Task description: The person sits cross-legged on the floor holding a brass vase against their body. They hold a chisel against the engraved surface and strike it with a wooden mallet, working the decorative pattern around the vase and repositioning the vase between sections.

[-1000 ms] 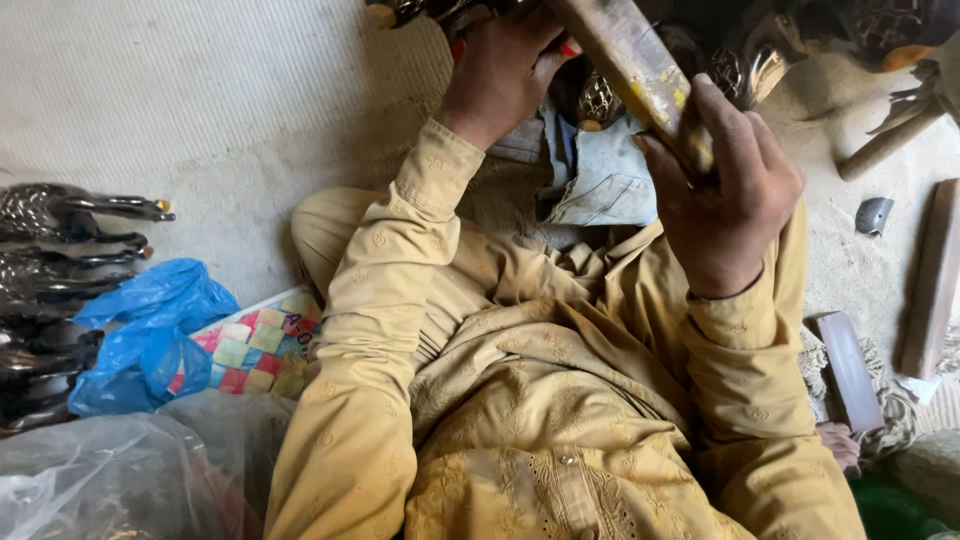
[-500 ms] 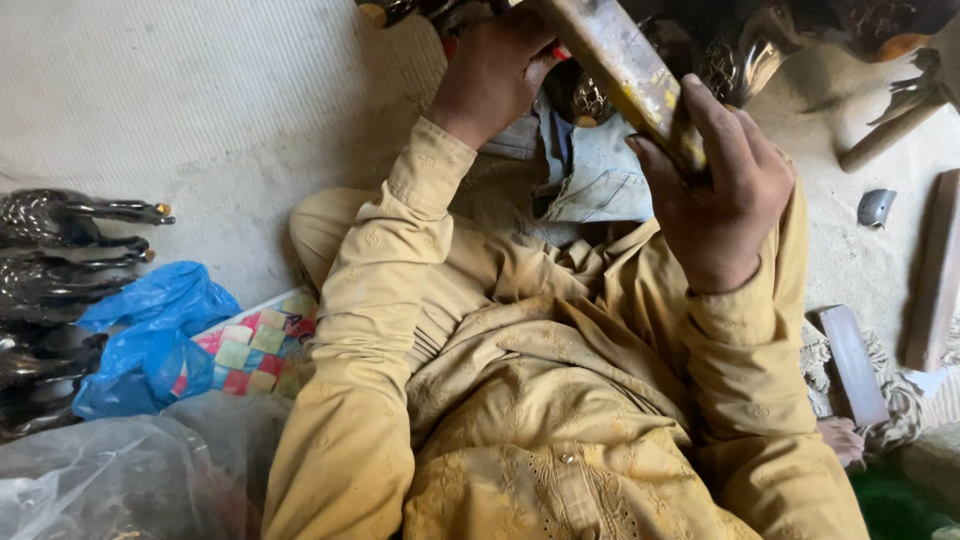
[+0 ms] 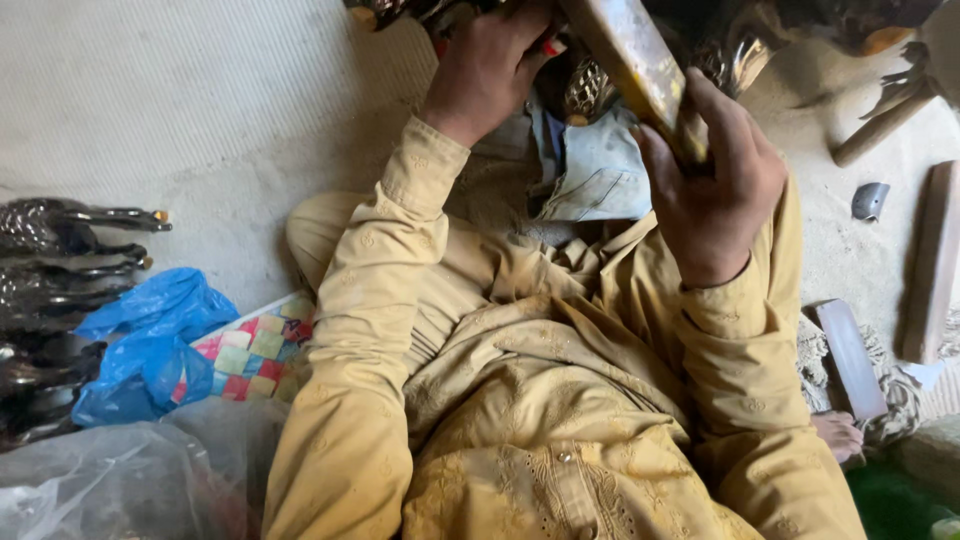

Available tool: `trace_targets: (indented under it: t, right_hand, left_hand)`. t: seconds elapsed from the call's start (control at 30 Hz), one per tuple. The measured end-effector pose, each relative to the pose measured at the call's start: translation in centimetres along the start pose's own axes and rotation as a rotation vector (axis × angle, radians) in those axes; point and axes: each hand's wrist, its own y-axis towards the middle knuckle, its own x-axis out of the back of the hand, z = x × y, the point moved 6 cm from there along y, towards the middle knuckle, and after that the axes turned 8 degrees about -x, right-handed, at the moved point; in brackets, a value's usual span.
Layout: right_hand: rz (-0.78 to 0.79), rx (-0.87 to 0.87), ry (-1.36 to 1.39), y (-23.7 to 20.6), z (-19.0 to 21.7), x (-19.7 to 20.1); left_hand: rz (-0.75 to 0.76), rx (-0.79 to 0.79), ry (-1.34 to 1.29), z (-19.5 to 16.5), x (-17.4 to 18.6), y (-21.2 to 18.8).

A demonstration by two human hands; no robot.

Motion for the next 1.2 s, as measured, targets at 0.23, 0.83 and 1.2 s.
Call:
trace_targets:
  t: [0.23,0.83,1.2]
  right_hand:
    - [-0.056,0.121,-0.091,-0.6,-0.2,0.1]
    - [-0.138,0.117,-0.029,-1.1,-0.1,-0.3]
    - [-0.106,0.06,-0.019,-1.4,-1.5,-0.4]
  left_hand:
    - [0.043,-0.046,0.079,0.1,-0.3,-0.5]
    - [0.025,-0.041,0.021,0.3,-0.2,-0.5]
    - [0.078,-0.026,0.041,0.8,-0.3,-0.8]
